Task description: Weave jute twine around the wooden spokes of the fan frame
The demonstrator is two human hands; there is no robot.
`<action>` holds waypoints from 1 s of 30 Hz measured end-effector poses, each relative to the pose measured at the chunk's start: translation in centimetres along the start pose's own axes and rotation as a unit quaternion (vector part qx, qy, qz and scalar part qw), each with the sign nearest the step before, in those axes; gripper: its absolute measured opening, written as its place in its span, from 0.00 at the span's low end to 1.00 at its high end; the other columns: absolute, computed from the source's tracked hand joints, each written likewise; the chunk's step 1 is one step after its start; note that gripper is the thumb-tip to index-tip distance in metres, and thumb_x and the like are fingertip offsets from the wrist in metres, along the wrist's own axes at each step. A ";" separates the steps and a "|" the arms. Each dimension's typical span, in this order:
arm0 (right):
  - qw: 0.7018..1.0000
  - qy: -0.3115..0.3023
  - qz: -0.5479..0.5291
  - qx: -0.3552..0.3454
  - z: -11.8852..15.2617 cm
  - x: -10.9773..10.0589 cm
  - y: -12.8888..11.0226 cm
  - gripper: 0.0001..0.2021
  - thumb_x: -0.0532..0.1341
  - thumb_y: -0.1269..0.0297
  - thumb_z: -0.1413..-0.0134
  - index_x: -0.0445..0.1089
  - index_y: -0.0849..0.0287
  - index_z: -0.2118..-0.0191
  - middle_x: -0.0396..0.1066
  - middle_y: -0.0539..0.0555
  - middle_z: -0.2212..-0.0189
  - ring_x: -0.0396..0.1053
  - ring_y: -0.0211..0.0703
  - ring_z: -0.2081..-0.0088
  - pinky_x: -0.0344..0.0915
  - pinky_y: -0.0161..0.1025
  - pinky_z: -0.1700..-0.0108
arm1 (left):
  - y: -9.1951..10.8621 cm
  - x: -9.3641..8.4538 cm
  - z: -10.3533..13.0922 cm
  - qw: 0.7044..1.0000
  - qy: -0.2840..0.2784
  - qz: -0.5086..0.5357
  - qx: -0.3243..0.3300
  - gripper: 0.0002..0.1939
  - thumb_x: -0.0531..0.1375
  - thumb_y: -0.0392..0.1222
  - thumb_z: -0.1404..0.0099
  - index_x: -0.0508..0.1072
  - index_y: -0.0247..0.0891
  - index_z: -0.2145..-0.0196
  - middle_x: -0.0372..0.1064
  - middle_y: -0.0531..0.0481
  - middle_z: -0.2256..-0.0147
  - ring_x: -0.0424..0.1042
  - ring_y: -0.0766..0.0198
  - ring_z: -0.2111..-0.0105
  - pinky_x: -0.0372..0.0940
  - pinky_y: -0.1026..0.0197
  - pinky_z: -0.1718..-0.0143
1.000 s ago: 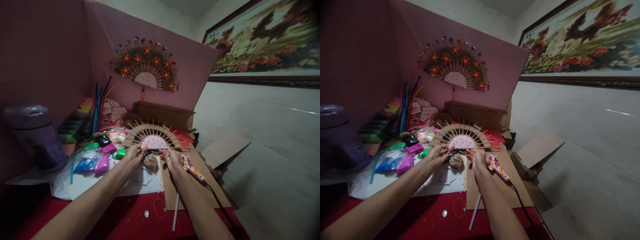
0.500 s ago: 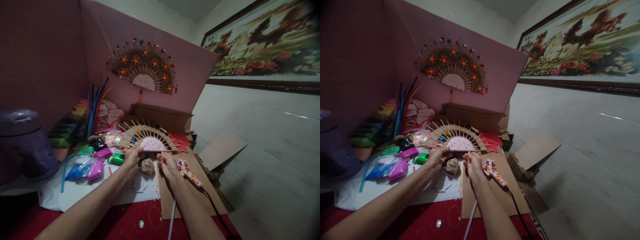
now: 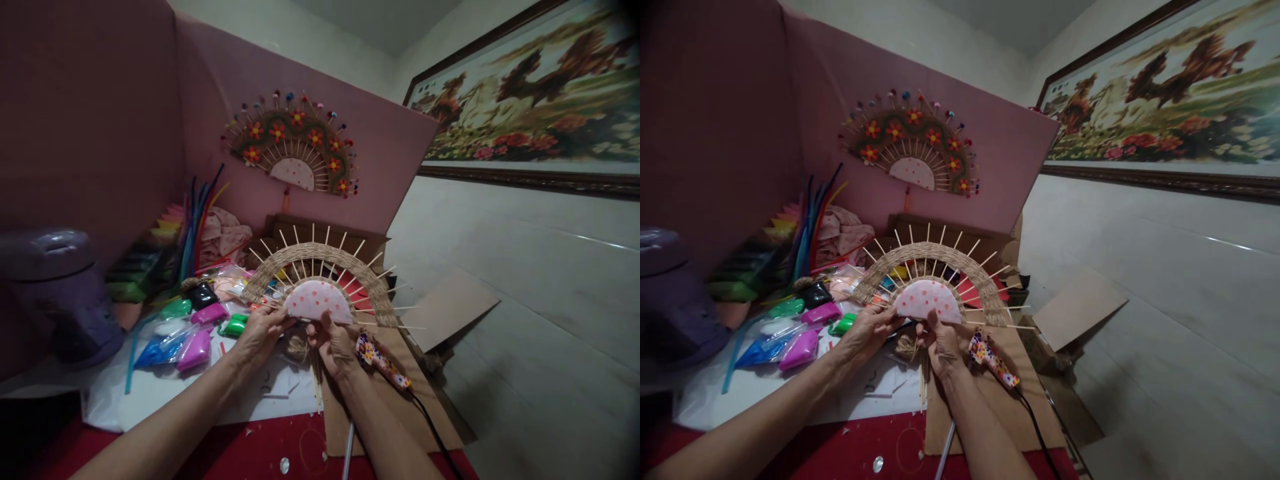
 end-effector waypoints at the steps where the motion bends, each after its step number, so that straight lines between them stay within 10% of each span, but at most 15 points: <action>1: 1.000 0.004 -0.005 -0.001 0.0 0.0 0.1 0.23 0.72 0.51 0.70 0.66 0.62 0.72 0.66 0.46 0.83 0.62 0.31 0.83 0.56 0.26 0.86 | -0.2 0.0 0.2 1.000 -0.003 0.002 -0.003 0.07 0.64 0.27 0.50 0.75 0.31 0.70 0.75 0.43 0.66 0.73 0.63 0.65 0.69 0.64 0.63; 7: 1.000 -0.002 -0.029 0.002 -0.1 0.1 0.2 0.18 0.72 0.60 0.67 0.65 0.61 0.72 0.66 0.45 0.83 0.61 0.30 0.84 0.58 0.26 0.85 | -0.4 0.2 0.8 1.000 -0.003 -0.011 0.018 0.14 0.69 0.32 0.55 0.72 0.32 0.69 0.74 0.46 0.68 0.74 0.63 0.67 0.69 0.63 0.64; 11: 0.998 0.014 -0.039 -0.037 -0.1 0.0 -0.5 0.16 0.71 0.63 0.64 0.64 0.60 0.72 0.66 0.44 0.83 0.63 0.30 0.84 0.58 0.26 0.85 | 0.1 -0.8 0.9 0.984 0.058 -0.161 0.051 0.16 0.68 0.46 0.54 0.68 0.33 0.75 0.69 0.51 0.79 0.66 0.69 0.82 0.59 0.69 0.84; 19: 0.999 0.006 0.020 -0.032 0.3 0.0 -0.5 0.16 0.70 0.60 0.63 0.64 0.62 0.77 0.64 0.45 0.87 0.61 0.30 0.85 0.58 0.26 0.85 | 4.2 0.0 2.0 0.816 0.106 -0.457 0.338 0.11 0.57 0.46 0.40 0.71 0.36 0.65 0.65 0.55 0.81 0.65 0.68 0.80 0.59 0.66 0.76; 25: 0.998 -0.024 0.049 0.002 0.9 0.7 0.0 0.16 0.69 0.58 0.62 0.66 0.64 0.74 0.65 0.47 0.86 0.61 0.31 0.85 0.59 0.27 0.85 | 5.4 0.3 2.2 0.727 0.138 -0.561 0.370 0.15 0.55 0.45 0.38 0.72 0.37 0.57 0.70 0.51 0.76 0.68 0.66 0.77 0.58 0.65 0.75; 30: 0.998 -0.048 0.051 -0.006 1.1 1.0 0.0 0.14 0.68 0.59 0.59 0.67 0.64 0.72 0.65 0.46 0.85 0.61 0.31 0.84 0.59 0.27 0.86 | 5.5 0.1 2.2 0.722 0.146 -0.585 0.340 0.16 0.55 0.47 0.39 0.73 0.37 0.57 0.71 0.50 0.76 0.68 0.64 0.77 0.58 0.65 0.75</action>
Point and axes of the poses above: each hand's wrist, its own z-axis away from the middle knuckle, its own x-axis out of the palm, y = z × x, the point moved 5 cm from there along -z, towards the middle knuckle
